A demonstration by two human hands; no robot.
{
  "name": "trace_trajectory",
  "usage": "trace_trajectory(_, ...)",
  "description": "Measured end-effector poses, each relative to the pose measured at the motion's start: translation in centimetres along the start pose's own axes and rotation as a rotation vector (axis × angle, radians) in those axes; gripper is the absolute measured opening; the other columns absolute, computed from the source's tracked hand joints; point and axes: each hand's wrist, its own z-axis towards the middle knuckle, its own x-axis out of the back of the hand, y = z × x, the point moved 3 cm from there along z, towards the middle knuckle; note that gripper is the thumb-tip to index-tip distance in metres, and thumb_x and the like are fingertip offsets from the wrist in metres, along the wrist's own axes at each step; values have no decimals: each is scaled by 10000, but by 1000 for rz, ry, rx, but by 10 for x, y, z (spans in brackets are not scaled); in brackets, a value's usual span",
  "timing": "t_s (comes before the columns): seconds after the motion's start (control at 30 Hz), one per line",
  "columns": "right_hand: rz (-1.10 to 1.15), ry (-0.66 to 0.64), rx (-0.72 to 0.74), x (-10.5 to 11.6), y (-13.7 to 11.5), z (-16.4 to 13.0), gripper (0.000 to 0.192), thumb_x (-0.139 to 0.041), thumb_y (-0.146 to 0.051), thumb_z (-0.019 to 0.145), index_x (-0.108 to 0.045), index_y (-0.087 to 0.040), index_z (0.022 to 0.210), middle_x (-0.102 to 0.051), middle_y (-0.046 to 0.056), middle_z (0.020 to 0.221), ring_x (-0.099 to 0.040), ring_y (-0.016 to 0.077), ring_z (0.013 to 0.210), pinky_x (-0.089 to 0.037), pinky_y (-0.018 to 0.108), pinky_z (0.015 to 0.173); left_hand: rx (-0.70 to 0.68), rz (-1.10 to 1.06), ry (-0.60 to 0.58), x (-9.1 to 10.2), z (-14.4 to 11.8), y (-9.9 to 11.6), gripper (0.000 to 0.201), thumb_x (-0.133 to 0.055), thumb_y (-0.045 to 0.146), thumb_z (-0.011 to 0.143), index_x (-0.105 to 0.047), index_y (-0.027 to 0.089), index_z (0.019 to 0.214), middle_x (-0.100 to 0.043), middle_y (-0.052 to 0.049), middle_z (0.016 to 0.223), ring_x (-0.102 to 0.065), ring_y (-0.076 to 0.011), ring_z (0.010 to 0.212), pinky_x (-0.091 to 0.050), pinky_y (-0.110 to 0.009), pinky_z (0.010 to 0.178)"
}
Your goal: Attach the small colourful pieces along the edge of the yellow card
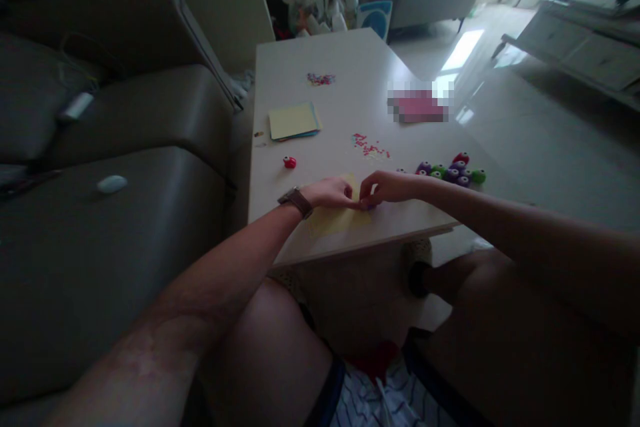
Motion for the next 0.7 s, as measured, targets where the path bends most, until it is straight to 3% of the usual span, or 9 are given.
trace_trajectory(0.2,-89,54,-103,0,-5,6,176,-740,-279,694,-768,-191,844,-747,37,811,-650,160,737,-491,263,675,80,62,56,0,4,5,531,-572,678,815,-645,164,703,-577,-31,632,-459,-141,564,-266,-299,562)
trace_trajectory(0.4,-95,87,-209,-3,-8,11,138,-744,-226,684,-760,-181,813,-731,38,767,-635,143,695,-468,232,616,214,-1,-8,0,3,13,445,-645,591,763,-592,170,629,-585,-31,572,-478,-130,519,-289,-289,535)
trace_trajectory(0.53,-148,87,-192,-3,-14,8,163,-749,-231,688,-759,-165,837,-732,38,777,-626,130,683,-458,221,609,207,-110,-7,1,3,12,423,-696,575,712,-590,173,634,-599,-34,592,-513,-138,528,-322,-276,528)
trace_trajectory(0.7,-36,37,-120,3,-10,-4,191,-734,-293,736,-771,-174,880,-756,59,843,-658,155,744,-502,248,676,148,-267,-84,2,0,6,471,-776,593,637,-575,168,635,-601,-35,628,-547,-147,562,-365,-266,545)
